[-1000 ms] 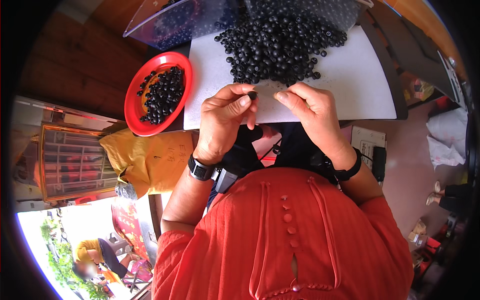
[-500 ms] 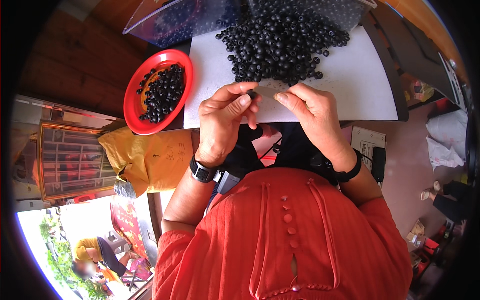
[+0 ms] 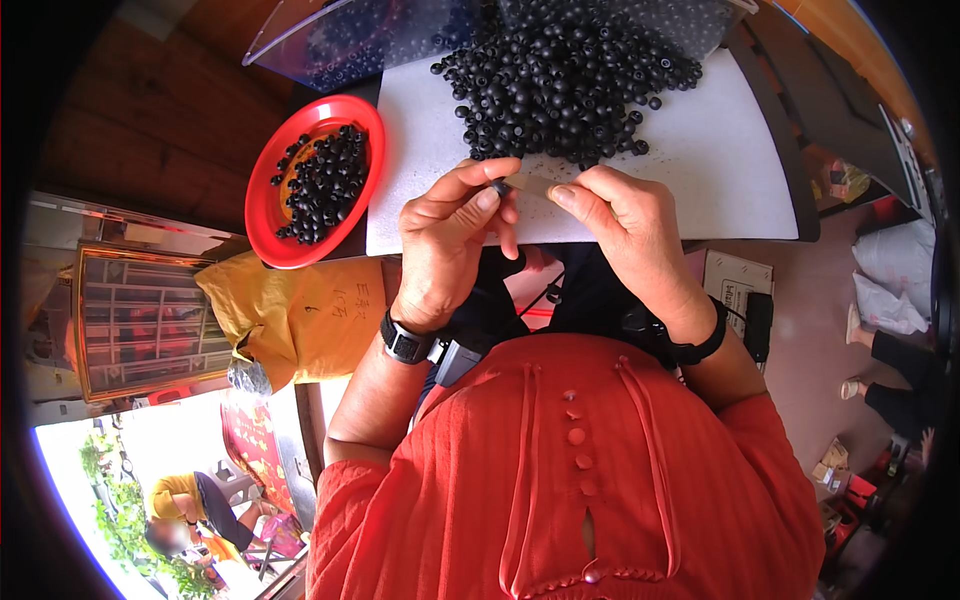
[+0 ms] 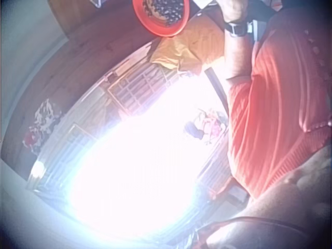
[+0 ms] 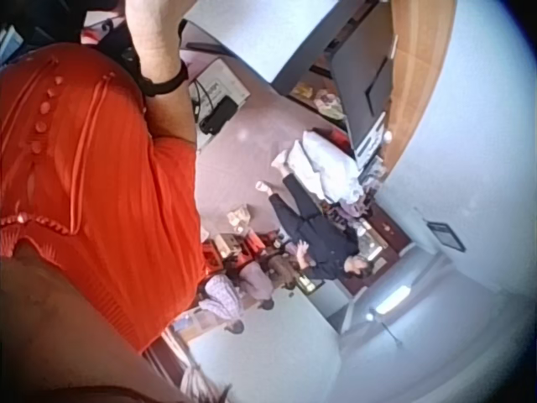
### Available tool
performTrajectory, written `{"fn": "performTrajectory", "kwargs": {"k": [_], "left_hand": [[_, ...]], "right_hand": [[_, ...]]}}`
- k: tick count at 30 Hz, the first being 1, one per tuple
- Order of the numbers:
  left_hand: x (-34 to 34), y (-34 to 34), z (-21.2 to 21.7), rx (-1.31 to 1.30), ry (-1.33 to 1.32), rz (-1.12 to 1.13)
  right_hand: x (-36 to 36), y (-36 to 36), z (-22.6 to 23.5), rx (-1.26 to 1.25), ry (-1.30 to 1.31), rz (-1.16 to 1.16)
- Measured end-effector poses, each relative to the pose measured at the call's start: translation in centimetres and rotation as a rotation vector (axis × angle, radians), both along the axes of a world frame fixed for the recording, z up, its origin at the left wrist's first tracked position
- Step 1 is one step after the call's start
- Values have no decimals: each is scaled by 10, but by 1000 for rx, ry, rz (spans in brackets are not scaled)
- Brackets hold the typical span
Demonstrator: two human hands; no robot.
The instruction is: Manually trimming excess material from small black molded rubber components using a small blade.
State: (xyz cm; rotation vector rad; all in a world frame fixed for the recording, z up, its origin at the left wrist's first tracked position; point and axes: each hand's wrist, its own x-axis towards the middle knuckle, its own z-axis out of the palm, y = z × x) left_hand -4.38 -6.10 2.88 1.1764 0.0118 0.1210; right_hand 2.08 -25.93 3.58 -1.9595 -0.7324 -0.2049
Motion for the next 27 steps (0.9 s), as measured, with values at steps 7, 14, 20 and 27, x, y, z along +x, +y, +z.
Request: {"fn": "performTrajectory", "kwargs": {"k": [7, 14, 20, 27], "left_hand": [[-1, 2, -2, -144, 12, -42], [-2, 1, -2, -92, 49, -28], [-1, -1, -1, -140, 5, -28], [-2, 1, -4, -66, 26, -18]], "right_hand": [[0, 1, -2, -14, -55, -3], [0, 1, -4, -1, -68, 12], [-2, 2, -6, -7, -116, -7], [-2, 4, -10, -25, -236, -9]]}}
